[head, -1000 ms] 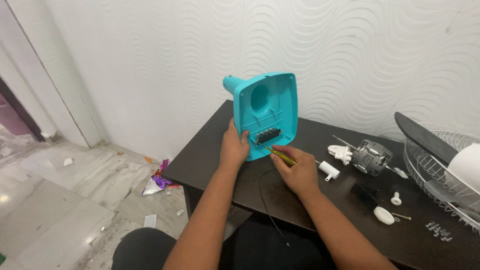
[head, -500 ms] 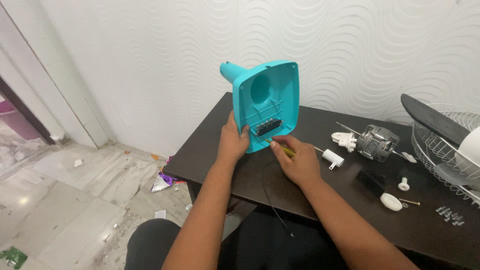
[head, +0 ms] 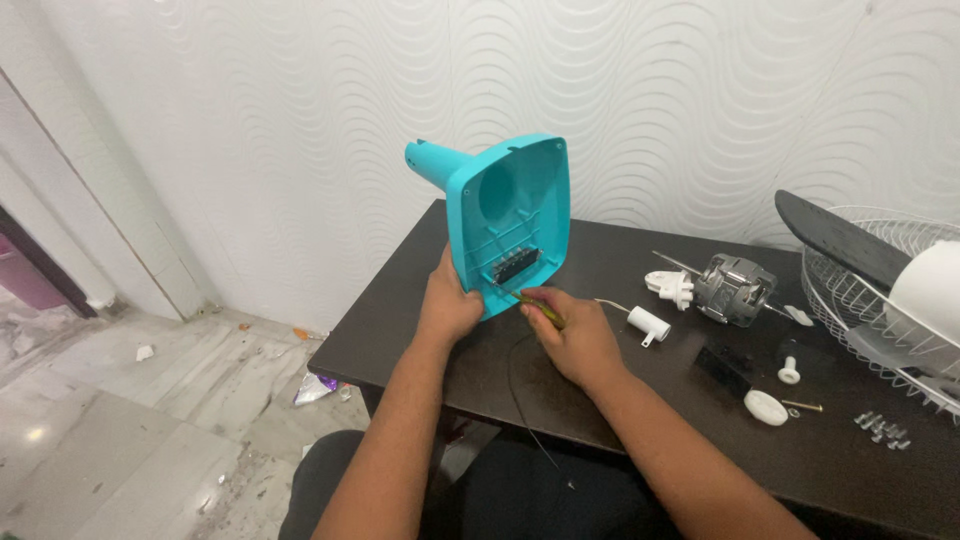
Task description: The person removes the back cover of a teal electric fan housing and uses a screwdriver to loosen screws on an internal component. They detach a small white plastic piece and a black switch assembly, placing them on the table alongside other fan parts.
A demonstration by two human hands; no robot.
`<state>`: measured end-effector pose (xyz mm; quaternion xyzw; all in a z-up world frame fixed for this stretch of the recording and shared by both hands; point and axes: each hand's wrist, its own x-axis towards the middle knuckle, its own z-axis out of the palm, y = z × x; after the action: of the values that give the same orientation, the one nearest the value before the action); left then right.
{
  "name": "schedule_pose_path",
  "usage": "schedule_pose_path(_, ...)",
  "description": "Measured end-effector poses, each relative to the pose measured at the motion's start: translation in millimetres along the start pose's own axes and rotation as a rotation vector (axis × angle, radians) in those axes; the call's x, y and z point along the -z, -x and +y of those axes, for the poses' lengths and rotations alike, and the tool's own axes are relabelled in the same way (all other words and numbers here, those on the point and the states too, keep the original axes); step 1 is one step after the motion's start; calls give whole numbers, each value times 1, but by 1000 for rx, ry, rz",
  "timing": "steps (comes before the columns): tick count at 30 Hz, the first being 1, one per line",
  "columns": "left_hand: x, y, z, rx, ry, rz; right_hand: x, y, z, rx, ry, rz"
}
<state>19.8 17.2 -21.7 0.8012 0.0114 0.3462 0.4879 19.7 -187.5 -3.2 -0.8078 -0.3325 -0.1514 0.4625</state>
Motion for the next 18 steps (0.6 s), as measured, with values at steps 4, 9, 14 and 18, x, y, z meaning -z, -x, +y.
schedule_pose_path(4, 1, 0, 3, -35, -15, 22, -1, 0, -1, 150, 89, 74)
schedule_pose_path(9, 3, 0, 5, 27, -12, -12, 0, 3, -9, 264, 74, 107)
schedule_pose_path(14, 2, 2, 8, -15, 15, 12, 2, 0, -17, -463, -23, -128)
schedule_pose_path(18, 3, 3, 10, -33, -39, 9, 1, -2, -15, -17, 176, 83)
